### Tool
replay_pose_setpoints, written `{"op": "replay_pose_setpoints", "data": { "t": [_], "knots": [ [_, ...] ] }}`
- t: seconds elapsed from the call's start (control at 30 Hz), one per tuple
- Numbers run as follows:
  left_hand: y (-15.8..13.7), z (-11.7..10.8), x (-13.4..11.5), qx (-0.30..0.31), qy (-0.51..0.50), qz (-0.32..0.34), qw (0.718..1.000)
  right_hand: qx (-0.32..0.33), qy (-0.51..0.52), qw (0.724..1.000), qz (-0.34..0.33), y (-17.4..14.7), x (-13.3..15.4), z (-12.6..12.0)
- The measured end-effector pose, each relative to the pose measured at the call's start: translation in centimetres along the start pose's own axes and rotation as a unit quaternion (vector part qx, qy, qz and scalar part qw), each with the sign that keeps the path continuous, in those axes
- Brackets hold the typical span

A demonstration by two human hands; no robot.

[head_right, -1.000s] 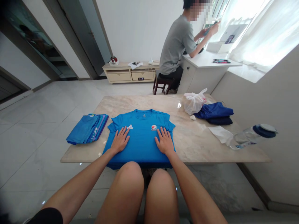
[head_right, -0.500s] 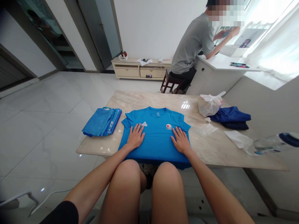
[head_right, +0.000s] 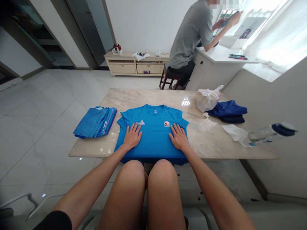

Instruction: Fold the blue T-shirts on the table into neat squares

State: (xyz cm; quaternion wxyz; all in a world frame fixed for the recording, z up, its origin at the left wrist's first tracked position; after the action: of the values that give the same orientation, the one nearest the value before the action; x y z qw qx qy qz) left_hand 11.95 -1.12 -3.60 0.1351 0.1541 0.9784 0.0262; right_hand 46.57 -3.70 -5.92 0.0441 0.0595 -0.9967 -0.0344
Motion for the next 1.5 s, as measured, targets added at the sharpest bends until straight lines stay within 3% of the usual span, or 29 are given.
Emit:
{"op": "replay_pose_setpoints", "data": {
  "t": [1.13, 1.23, 1.3, 1.4, 1.5],
  "knots": [
    [-2.5, 0.5, -3.0, -0.004, 0.018, -0.012, 1.0, -0.025, 0.006, 1.0, -0.015, -2.4, -1.7, 0.0],
    [-1.7, -0.8, -1.5, -0.017, -0.025, -0.005, 1.0, -0.032, 0.002, 0.999, -0.018, -2.4, -1.8, 0.1],
    [-0.7, -2.5, 0.9, -0.058, -0.056, -0.029, 0.996, -0.038, 0.002, 0.999, -0.021, -2.5, -1.8, 0.1],
    [0.7, -4.8, 5.5, -0.11, -0.048, -0.125, 0.985, -0.046, 0.005, 0.999, -0.022, -2.6, -1.9, 0.0],
    [1.4, -5.5, 8.7, -0.089, -0.022, -0.193, 0.977, -0.051, 0.008, 0.999, -0.018, -2.6, -1.9, -0.2]
  ]
}}
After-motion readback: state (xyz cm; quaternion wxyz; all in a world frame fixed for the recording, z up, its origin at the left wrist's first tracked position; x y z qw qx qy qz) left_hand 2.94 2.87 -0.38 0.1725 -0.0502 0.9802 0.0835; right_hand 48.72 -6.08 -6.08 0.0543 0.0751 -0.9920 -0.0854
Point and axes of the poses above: each hand's wrist, its own y-axis towards the middle knuckle, its own z-axis out of the palm, x = y × z, the point moved 4 cm from there along y, towards the middle knuckle, and after that the axes turned 2 degrees about z, right-handed, at the moved point
